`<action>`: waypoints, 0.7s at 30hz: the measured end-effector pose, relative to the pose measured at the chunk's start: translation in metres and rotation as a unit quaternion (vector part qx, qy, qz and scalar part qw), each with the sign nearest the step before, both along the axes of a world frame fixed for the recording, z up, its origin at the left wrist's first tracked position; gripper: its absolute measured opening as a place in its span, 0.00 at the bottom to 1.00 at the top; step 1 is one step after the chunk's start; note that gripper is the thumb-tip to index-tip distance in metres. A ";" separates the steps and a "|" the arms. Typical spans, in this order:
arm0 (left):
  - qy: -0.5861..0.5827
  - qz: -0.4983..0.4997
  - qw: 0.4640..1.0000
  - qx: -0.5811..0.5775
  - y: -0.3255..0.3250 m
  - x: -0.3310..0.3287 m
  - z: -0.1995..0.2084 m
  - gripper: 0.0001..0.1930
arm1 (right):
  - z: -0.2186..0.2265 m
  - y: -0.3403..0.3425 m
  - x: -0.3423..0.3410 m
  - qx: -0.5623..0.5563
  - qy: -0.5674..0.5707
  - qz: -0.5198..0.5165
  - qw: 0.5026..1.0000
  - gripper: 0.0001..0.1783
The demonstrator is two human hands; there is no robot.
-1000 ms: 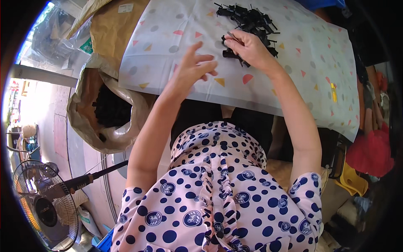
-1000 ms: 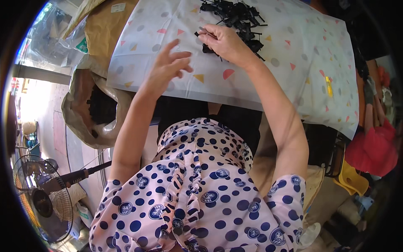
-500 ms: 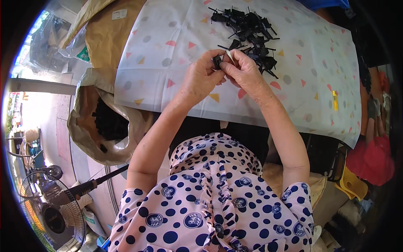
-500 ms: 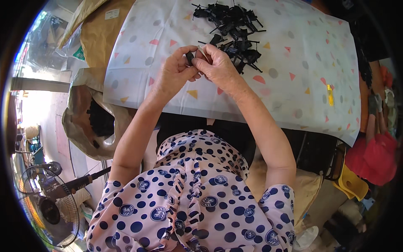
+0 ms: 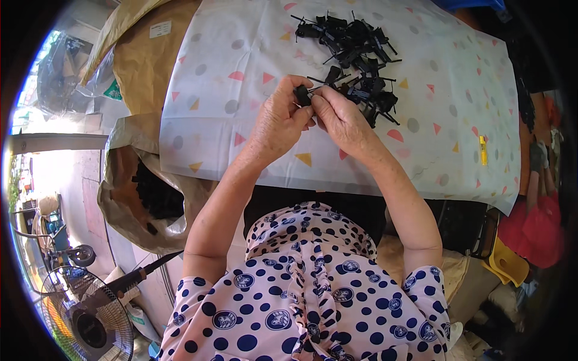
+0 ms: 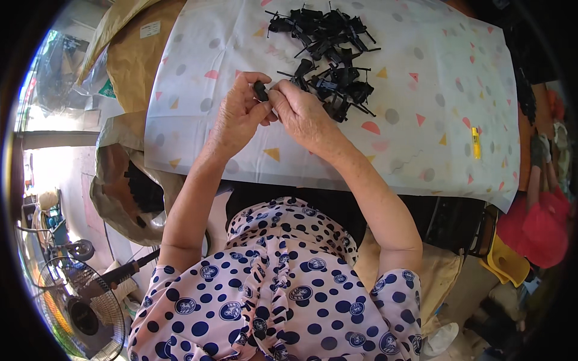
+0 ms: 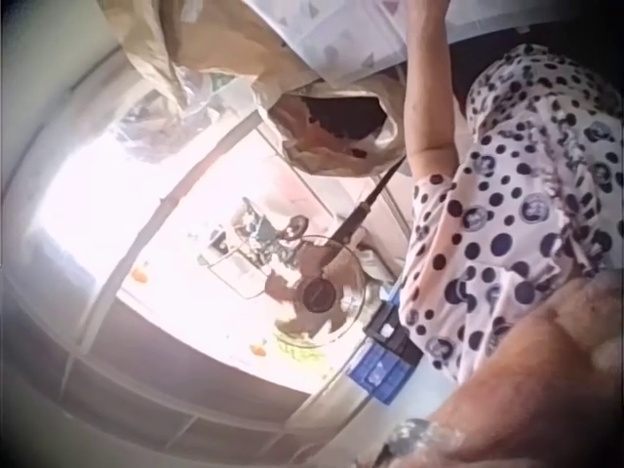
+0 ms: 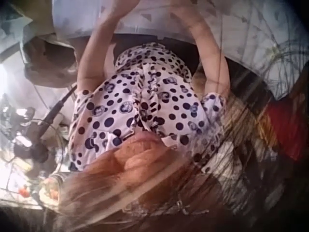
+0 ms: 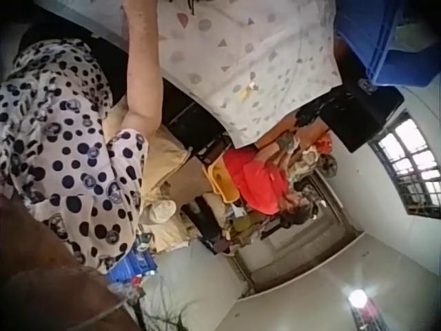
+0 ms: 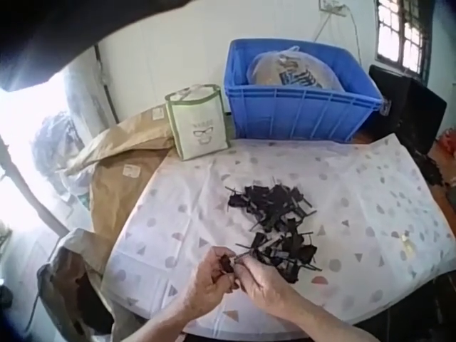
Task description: Assembling and inspecting small black electronic components at a workstation.
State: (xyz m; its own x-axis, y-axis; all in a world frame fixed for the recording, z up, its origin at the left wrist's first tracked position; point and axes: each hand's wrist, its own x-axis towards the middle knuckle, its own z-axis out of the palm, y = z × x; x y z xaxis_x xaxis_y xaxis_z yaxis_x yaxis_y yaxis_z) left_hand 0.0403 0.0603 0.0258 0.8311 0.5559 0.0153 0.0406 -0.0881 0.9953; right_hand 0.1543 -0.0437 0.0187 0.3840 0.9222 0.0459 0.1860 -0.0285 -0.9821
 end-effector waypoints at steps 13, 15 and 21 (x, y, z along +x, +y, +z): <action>0.008 0.081 0.985 0.153 0.000 0.000 -0.001 0.16 | -0.002 0.017 -0.014 0.056 -0.001 -0.054 0.997 0.08; 0.001 0.070 0.986 0.150 0.005 0.003 0.000 0.16 | -0.002 0.019 -0.014 0.086 -0.036 -0.080 0.992 0.08; -0.125 0.069 0.990 -0.007 0.004 0.012 0.025 0.14 | 0.016 0.007 0.007 0.140 -0.025 -0.110 0.984 0.11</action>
